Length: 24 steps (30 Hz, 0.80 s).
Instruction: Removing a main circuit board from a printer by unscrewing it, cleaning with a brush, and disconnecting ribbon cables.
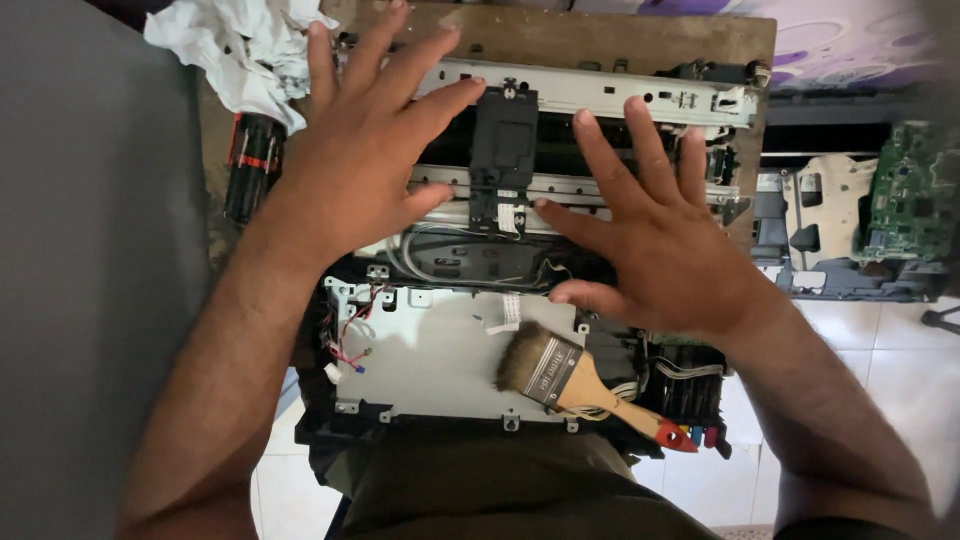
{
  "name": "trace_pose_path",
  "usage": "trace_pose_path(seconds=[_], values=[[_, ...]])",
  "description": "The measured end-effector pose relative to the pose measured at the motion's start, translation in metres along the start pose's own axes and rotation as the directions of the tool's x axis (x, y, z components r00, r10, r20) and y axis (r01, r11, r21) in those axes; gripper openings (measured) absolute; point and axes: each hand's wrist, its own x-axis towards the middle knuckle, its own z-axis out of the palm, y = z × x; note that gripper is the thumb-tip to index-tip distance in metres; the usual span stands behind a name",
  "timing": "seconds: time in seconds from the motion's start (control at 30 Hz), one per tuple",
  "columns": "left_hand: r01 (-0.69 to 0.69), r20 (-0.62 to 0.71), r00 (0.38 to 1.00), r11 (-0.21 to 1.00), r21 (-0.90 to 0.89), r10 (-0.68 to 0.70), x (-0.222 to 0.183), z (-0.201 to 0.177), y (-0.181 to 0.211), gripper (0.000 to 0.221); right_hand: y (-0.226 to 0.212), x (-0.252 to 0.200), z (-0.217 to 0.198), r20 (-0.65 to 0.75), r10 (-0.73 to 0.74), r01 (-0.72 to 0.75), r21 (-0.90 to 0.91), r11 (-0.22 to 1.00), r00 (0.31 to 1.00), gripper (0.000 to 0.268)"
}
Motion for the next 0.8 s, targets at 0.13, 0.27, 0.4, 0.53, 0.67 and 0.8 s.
trace_pose_path(seconds=[0.13, 0.27, 0.4, 0.53, 0.67, 0.8], values=[[0.006, -0.033, 0.999, 0.999, -0.031, -0.007, -0.003, 0.001, 0.003, 0.072, -0.001, 0.001, -0.003, 0.023, -0.005, 0.005, -0.007, 1.0, 1.0, 0.076], [-0.089, -0.093, 0.992, 0.996, -0.011, 0.087, -0.009, 0.007, -0.005, 0.031, -0.001, 0.006, -0.004, -0.016, 0.006, -0.006, 0.003, 1.0, 1.0, 0.064], [-0.129, -0.093, 0.987, 0.992, 0.005, 0.129, -0.012, 0.004, -0.003, 0.016, 0.006, 0.005, 0.008, -0.137, 0.024, -0.033, -0.061, 0.998, 0.99, 0.01], [-0.13, -0.102, 0.986, 0.99, 0.047, 0.134, -0.011, 0.003, -0.002, 0.019, 0.011, 0.008, 0.017, -0.175, 0.0, -0.02, -0.111, 0.994, 0.985, 0.022], [-0.075, -0.082, 0.994, 0.996, 0.042, 0.079, -0.008, -0.002, 0.006, 0.067, 0.012, 0.013, 0.021, -0.234, -0.079, 0.025, -0.227, 0.974, 0.969, 0.033], [-0.016, -0.08, 0.997, 0.999, 0.032, 0.018, -0.005, -0.01, 0.009, 0.082, 0.01, 0.018, 0.026, -0.226, -0.111, 0.053, -0.248, 0.967, 0.968, 0.035]])
